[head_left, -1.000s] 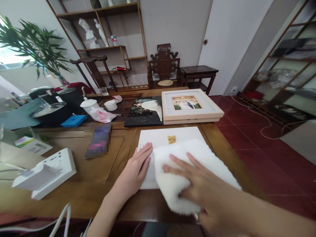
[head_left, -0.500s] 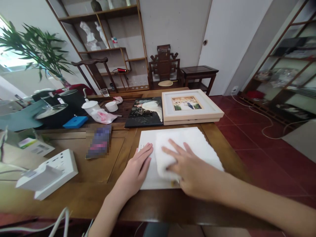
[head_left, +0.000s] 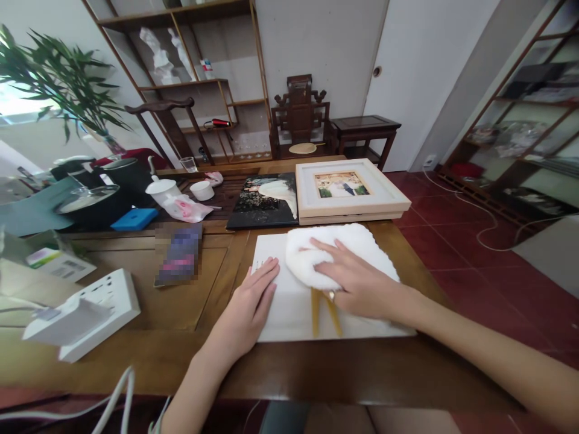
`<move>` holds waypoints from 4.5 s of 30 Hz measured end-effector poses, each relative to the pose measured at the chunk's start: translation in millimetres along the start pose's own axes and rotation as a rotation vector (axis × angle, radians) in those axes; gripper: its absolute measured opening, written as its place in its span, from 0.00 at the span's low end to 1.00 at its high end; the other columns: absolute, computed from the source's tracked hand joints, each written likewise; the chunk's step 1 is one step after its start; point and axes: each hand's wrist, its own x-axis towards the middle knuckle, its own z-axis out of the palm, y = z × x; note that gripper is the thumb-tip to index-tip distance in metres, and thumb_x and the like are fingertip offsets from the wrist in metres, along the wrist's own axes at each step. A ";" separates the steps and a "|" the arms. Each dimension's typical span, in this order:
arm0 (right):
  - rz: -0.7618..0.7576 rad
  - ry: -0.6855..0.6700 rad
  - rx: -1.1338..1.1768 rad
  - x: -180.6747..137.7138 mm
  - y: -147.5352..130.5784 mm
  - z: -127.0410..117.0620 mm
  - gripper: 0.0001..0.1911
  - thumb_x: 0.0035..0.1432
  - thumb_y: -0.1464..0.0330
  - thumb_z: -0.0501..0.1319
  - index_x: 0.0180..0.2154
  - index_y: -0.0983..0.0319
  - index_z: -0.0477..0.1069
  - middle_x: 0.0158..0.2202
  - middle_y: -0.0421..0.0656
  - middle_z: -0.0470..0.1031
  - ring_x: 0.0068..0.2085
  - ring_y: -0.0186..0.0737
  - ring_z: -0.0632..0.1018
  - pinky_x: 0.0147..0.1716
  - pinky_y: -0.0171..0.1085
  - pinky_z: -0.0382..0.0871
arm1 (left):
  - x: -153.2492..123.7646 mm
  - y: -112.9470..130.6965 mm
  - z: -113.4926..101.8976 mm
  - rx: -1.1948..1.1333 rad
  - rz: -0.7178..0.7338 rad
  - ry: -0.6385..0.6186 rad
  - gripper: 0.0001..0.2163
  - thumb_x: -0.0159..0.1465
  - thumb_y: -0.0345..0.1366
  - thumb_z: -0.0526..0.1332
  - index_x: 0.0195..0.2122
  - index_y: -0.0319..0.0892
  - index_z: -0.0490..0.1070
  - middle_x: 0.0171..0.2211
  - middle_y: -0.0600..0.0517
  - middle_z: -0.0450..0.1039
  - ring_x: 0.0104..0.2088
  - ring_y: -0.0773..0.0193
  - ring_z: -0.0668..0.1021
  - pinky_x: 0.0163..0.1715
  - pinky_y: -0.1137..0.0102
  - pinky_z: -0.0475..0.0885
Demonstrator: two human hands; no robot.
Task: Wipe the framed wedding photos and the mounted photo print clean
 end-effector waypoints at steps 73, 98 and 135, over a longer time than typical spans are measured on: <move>0.045 -0.060 -0.160 -40.5 17.2 -16.9 0.10 0.44 0.76 0.55 0.30 0.63 0.73 0.63 0.54 0.57 0.65 0.52 0.52 0.61 0.57 0.45 | -2.3 -0.9 -2.3 0.007 -0.005 0.028 0.18 0.68 0.36 0.49 0.57 0.44 0.65 0.61 0.49 0.61 0.62 0.59 0.62 0.62 0.56 0.57; 0.074 -0.123 -0.165 -37.5 19.8 -26.2 0.17 0.45 0.78 0.52 0.37 0.66 0.73 0.63 0.55 0.57 0.66 0.52 0.48 0.62 0.57 0.45 | -0.8 0.9 -3.1 0.003 -0.026 0.012 0.18 0.68 0.36 0.49 0.57 0.44 0.65 0.61 0.49 0.61 0.62 0.58 0.62 0.62 0.55 0.56; -0.155 -0.119 -0.105 -37.7 -42.4 21.0 0.14 0.50 0.70 0.57 0.38 0.62 0.77 0.68 0.50 0.41 0.65 0.66 0.37 0.58 0.68 0.30 | -1.7 0.0 -1.3 -0.024 -0.016 0.024 0.18 0.68 0.37 0.48 0.57 0.43 0.65 0.61 0.48 0.61 0.63 0.58 0.61 0.63 0.54 0.57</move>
